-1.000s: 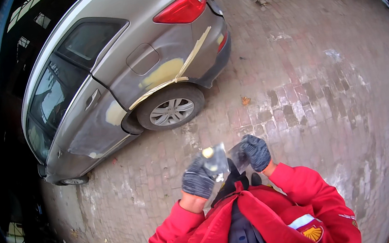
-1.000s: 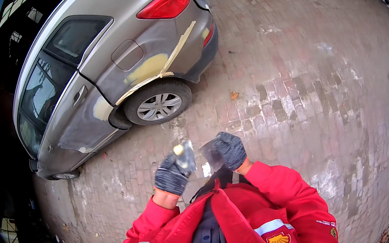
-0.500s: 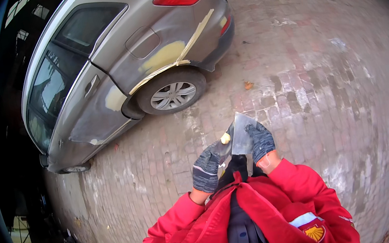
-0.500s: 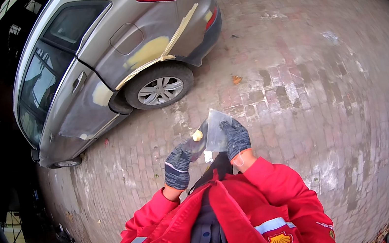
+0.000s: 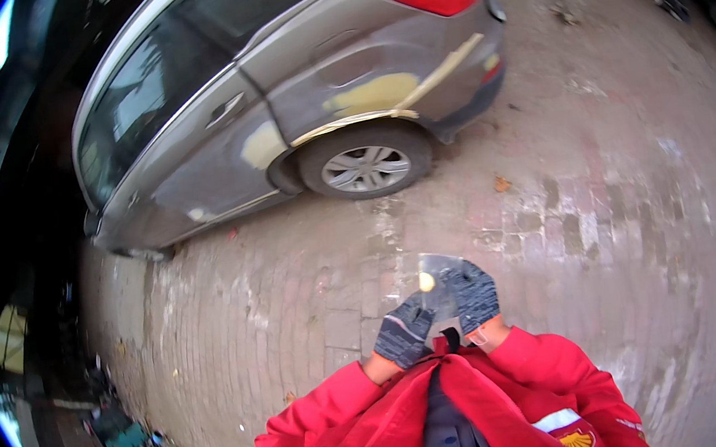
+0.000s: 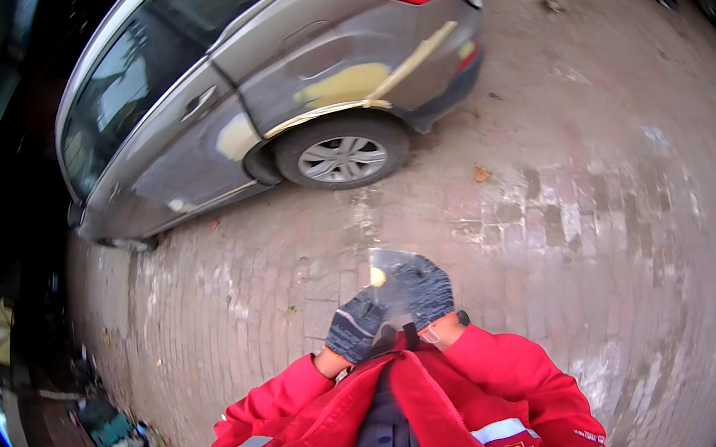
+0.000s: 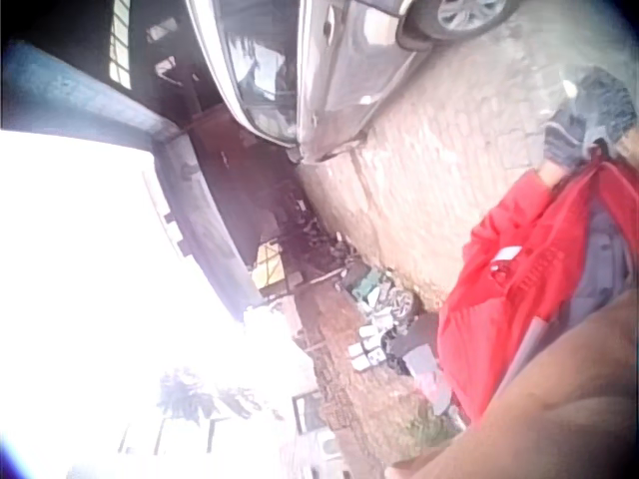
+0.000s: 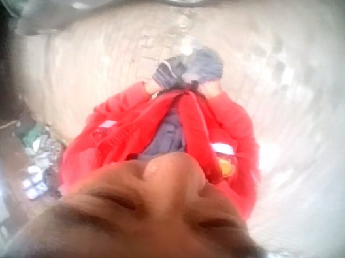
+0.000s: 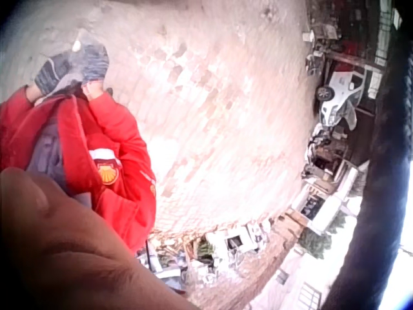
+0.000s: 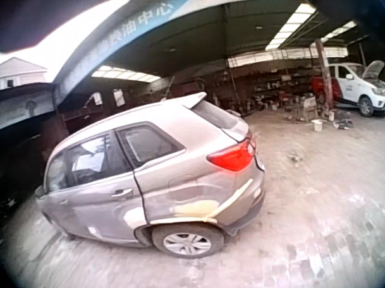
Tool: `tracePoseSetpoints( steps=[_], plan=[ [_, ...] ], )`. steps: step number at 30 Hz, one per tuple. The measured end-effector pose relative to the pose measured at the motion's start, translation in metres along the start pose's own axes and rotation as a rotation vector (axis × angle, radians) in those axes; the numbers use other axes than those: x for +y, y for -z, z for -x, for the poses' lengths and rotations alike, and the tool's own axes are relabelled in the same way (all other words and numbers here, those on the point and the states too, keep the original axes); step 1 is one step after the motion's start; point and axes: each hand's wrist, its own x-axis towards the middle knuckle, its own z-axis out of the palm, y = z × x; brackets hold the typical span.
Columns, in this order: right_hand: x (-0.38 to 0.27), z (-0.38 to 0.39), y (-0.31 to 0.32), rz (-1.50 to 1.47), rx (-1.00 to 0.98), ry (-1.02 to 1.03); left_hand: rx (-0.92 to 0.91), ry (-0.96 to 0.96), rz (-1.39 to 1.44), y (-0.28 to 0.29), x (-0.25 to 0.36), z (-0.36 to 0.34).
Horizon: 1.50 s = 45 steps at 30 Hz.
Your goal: The person applies a yellow body filler to the rear bumper and quarter panel of a silver car using a metal spatula. They spread the filler over taped-off areas and smooth it out, occasionally transferring more filler between two spatulas.
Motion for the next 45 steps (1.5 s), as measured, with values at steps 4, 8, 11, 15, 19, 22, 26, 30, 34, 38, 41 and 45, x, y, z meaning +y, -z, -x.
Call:
tracePoseSetpoints(
  steps=[4,8,11,15,19,22,26,30,34,38,41,45],
  plan=[
    [-0.005,-0.015,-0.024,0.276,0.117,0.226,0.026,-0.309,-0.228,0.016,-0.021,0.009],
    [-0.029,-0.023,-0.071,0.436,0.176,0.498,0.136,-0.019,0.032,0.053,-0.069,0.052],
    [-0.007,-0.019,-0.099,0.480,-0.035,0.503,0.270,0.111,0.184,0.081,-0.093,0.074],
    [0.037,0.004,-0.145,0.460,-0.254,0.250,0.406,0.177,0.250,0.123,-0.116,0.102],
    [0.071,0.015,-0.181,0.619,-0.481,0.313,0.572,0.105,0.135,0.168,-0.121,0.126],
    [0.070,0.010,-0.201,0.909,-0.815,0.437,0.636,0.160,0.106,0.197,-0.142,0.149],
    [0.097,0.001,-0.187,1.070,-0.533,0.614,0.578,0.081,0.263,0.230,-0.139,0.155],
    [0.110,0.007,-0.209,0.952,-0.443,0.715,0.462,0.150,0.290,0.223,-0.159,0.154],
    [0.109,0.016,-0.204,1.284,-0.694,0.923,0.622,0.291,0.972,0.238,-0.166,0.139],
    [0.114,0.018,-0.180,1.013,-0.333,0.619,0.620,0.343,1.319,0.241,-0.187,0.129],
    [0.124,0.019,-0.182,0.388,0.024,0.267,0.675,0.239,1.183,0.218,-0.196,0.129],
    [0.133,-0.009,-0.164,0.035,0.160,-0.018,0.423,-0.090,-0.002,0.203,-0.186,0.116]
  ],
)
